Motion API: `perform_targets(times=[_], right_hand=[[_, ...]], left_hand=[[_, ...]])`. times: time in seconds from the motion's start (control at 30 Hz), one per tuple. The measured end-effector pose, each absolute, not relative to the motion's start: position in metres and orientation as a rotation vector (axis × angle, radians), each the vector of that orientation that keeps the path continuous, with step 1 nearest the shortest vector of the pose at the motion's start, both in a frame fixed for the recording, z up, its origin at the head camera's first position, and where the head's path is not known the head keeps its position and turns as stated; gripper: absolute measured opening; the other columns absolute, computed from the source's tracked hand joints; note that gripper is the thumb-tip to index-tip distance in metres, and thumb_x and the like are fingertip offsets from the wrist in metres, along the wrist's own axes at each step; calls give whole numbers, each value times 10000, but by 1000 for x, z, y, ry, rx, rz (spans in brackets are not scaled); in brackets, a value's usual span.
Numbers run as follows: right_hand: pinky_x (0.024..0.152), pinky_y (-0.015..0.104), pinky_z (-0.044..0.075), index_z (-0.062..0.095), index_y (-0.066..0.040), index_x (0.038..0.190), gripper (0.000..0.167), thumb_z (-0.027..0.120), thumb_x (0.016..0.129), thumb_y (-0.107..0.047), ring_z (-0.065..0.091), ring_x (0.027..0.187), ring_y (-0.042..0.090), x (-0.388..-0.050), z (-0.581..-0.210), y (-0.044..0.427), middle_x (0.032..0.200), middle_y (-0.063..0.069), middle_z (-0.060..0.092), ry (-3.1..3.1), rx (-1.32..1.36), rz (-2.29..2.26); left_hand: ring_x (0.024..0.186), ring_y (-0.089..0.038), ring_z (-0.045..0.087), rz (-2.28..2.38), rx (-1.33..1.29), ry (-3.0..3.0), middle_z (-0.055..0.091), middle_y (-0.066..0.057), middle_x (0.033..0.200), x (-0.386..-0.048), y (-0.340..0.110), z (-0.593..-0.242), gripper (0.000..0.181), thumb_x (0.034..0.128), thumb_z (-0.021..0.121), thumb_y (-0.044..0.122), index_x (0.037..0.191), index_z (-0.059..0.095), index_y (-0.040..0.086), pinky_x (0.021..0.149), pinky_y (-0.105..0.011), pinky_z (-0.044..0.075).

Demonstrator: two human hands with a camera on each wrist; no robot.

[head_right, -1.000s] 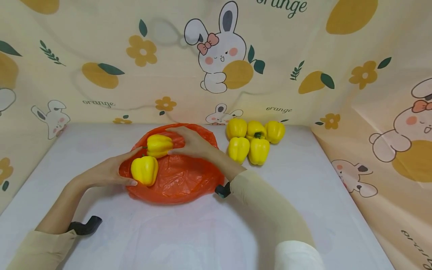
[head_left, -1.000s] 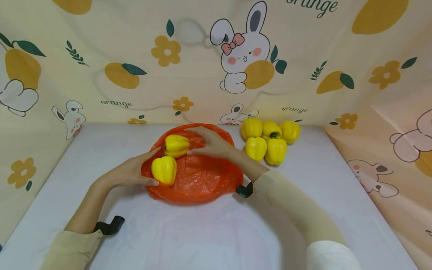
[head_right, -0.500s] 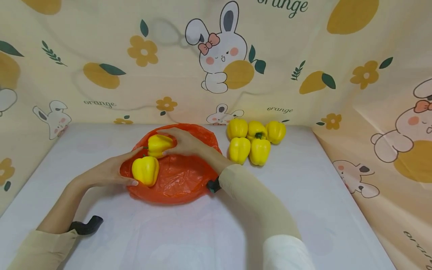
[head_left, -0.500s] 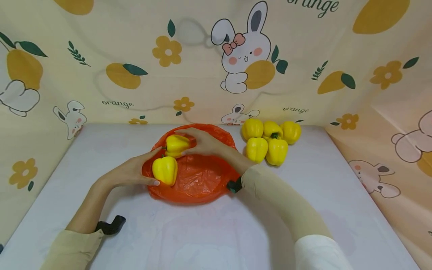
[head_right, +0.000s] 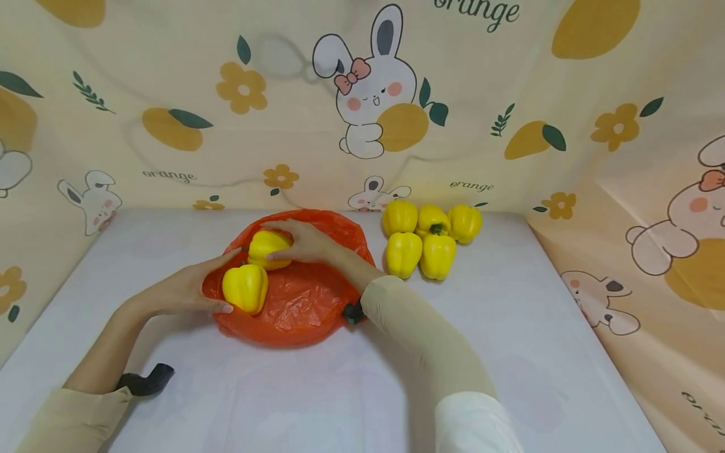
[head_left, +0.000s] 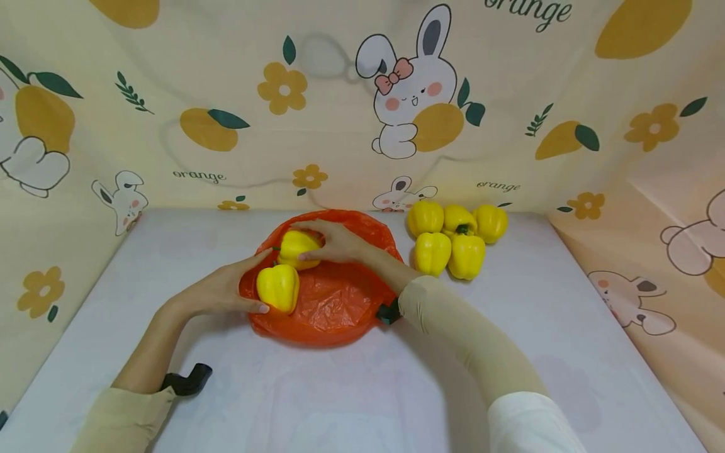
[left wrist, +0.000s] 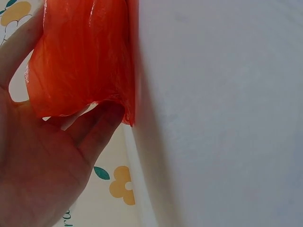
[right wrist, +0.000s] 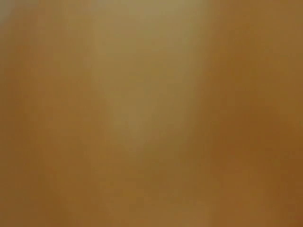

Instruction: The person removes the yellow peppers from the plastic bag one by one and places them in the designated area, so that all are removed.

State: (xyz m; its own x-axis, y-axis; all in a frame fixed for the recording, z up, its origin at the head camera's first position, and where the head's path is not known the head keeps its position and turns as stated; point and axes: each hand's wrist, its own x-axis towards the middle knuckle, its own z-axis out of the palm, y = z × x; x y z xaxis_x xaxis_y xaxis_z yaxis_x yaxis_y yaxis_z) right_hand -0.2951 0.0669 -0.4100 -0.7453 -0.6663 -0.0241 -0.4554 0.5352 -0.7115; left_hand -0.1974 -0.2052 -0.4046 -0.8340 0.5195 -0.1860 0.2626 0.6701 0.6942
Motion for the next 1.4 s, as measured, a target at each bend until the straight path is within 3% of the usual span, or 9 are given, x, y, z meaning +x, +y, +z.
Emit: perform_targets(times=[0.23,0.67,1.13,1.27,1.4], right_hand=[[986,299,464,473,-359,1465,706,768,836,-483,511,1136,125,-293,-415,69,1405,-95,514,2451,-932,-1012],[986,297,485,518,-301,1400,672,826,809,-384,527,1161,123,-286,-398,83,1351,-122,532,2346,-900,-1216],[943,356,507,502,-396,1393,688,818,787,-472,530,1128,146,-271,-376,121,1335,-136,533,2473,-842,-1213],[924,386,511,469,-472,1383,717,814,758,-536,526,1121,159,-265,-371,137,1296,-148,533,2491,-739,-1227],[944,405,497,463,-450,1399,733,821,763,-518,520,1130,171,-261,-365,155,1297,-126,543,2537,-712,-1275]], left_hand=[[1397,-417,354,980,624,2504,323,-187,1578,-195,-204,-406,1100,770,819,483,1597,188,125,1058,-615,392],[1402,-433,327,935,564,2498,297,-211,1583,-198,-203,-406,1114,766,822,488,1599,177,125,1057,-613,393],[1410,-441,302,913,525,2516,293,-214,1583,-196,-206,-401,1124,754,821,509,1596,189,114,1042,-629,400],[1411,-443,303,911,541,2526,291,-220,1582,-195,-205,-399,1125,754,825,501,1594,192,104,1048,-634,390],[1411,-436,311,910,553,2541,293,-218,1583,-195,-205,-398,1120,758,826,495,1592,194,96,1054,-631,384]])
